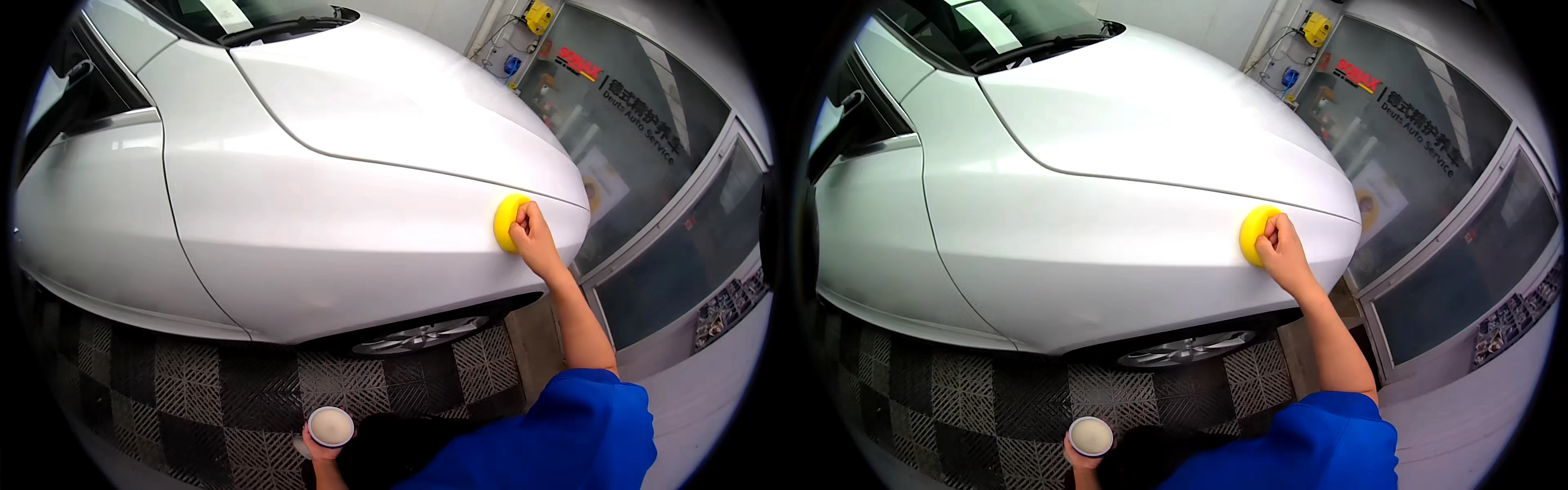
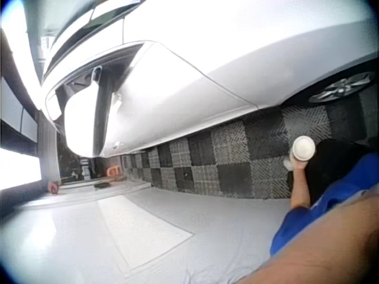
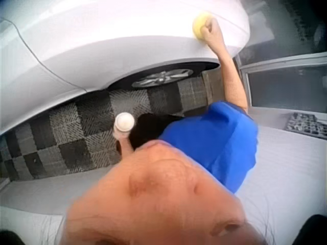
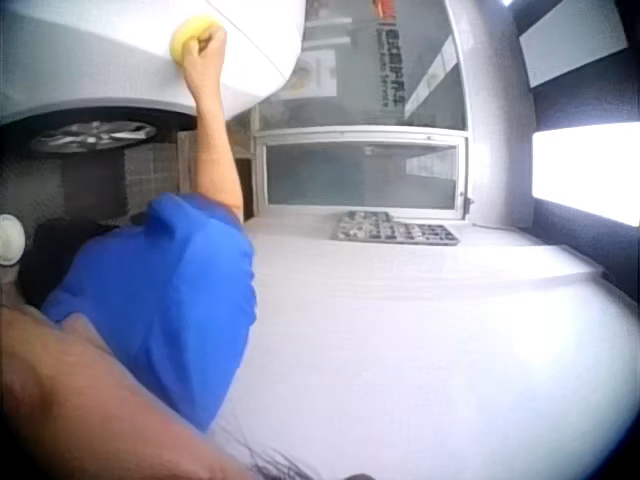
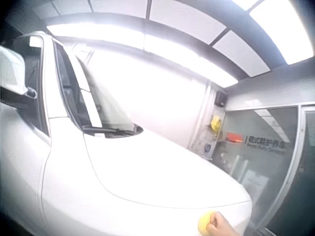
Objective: The person applies a white paste to the hood and front bumper of a white car using a yellow sponge. They hold a container of the paste in their left hand and rub the sponge in circular motions across the car's surface.
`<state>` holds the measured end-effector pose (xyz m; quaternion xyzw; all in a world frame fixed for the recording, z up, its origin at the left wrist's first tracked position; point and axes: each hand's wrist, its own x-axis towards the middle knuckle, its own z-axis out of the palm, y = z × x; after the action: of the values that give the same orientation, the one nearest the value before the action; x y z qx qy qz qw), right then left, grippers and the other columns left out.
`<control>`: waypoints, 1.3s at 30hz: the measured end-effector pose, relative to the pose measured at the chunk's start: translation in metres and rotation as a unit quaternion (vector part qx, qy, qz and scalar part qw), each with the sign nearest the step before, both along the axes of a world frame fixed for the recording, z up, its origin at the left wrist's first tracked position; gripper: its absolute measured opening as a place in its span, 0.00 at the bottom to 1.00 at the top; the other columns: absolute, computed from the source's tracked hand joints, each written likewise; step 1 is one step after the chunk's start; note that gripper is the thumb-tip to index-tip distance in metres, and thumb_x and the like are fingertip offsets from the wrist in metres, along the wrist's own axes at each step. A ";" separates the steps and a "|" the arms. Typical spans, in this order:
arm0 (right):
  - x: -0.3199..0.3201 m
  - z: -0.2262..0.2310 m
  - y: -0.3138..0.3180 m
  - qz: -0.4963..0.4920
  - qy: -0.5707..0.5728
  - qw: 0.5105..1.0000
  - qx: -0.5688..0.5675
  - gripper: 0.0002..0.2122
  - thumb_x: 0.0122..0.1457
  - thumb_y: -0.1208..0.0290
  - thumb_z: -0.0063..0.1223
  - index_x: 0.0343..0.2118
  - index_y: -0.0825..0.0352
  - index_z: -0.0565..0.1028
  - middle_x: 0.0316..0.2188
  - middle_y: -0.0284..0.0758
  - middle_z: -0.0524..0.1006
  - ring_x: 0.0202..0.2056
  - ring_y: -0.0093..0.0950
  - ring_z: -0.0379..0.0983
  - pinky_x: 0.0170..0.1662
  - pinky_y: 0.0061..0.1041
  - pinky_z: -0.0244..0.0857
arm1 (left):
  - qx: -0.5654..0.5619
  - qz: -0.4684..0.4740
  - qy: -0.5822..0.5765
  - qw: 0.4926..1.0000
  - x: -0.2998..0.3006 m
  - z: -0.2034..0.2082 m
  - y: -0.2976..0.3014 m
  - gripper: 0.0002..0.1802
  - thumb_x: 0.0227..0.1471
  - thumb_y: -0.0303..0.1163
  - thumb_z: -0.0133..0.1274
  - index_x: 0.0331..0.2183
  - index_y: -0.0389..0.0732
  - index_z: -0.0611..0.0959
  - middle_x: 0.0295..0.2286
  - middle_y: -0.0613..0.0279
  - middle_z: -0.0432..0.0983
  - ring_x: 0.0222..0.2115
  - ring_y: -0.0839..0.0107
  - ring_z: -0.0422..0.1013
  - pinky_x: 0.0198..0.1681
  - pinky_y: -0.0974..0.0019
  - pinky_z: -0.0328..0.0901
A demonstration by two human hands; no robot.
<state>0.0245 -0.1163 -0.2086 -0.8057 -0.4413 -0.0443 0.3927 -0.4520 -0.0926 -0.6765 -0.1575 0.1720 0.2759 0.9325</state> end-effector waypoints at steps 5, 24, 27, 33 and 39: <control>-0.006 -0.005 0.002 0.023 -0.131 0.991 -0.001 0.21 0.54 0.63 0.66 0.35 0.69 0.63 0.36 0.44 0.65 0.39 0.43 0.62 0.44 0.40 0.60 | -0.022 0.101 0.118 0.988 -0.033 0.142 -0.078 0.40 0.54 0.66 0.38 0.58 0.51 0.74 0.58 0.49 0.68 0.58 0.35 0.62 0.50 0.24 0.58; 0.024 0.067 -0.136 0.133 0.738 0.562 0.350 0.12 0.68 0.63 0.53 0.46 0.66 0.72 0.49 0.31 0.76 0.49 0.25 0.73 0.55 0.28 0.64 | 0.204 -0.055 0.192 0.958 0.247 0.533 -0.057 0.32 0.63 0.53 0.41 0.57 0.38 0.73 0.55 0.49 0.72 0.57 0.50 0.68 0.61 0.43 0.62; 0.021 0.058 -0.167 0.159 0.627 0.705 0.291 0.09 0.66 0.66 0.57 0.42 0.66 0.74 0.46 0.30 0.74 0.47 0.23 0.71 0.54 0.26 0.64 | 0.283 -0.118 0.187 0.933 0.312 0.529 -0.043 0.28 0.64 0.46 0.45 0.58 0.38 0.72 0.54 0.52 0.73 0.54 0.57 0.71 0.59 0.50 0.65; 0.027 0.090 -0.206 0.079 0.282 0.950 0.113 0.08 0.59 0.74 0.60 0.33 0.67 0.71 0.34 0.34 0.69 0.34 0.27 0.68 0.39 0.26 0.64 | 0.302 -0.276 0.145 0.901 0.427 0.549 -0.078 0.28 0.65 0.44 0.46 0.60 0.40 0.69 0.53 0.55 0.73 0.53 0.61 0.72 0.57 0.56 0.67; 0.103 0.080 -0.280 0.127 0.328 0.933 0.068 0.07 0.59 0.71 0.55 0.32 0.66 0.69 0.33 0.38 0.69 0.38 0.40 0.68 0.42 0.37 0.64 | 0.320 -0.409 0.160 0.840 0.503 0.548 -0.134 0.27 0.64 0.44 0.47 0.60 0.43 0.70 0.53 0.56 0.74 0.53 0.61 0.72 0.56 0.55 0.68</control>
<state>0.1272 -0.3963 -0.1290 -0.6837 -0.3825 0.2431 0.5719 0.0506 -0.2270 -0.1286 0.2804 0.2693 -0.0691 0.9187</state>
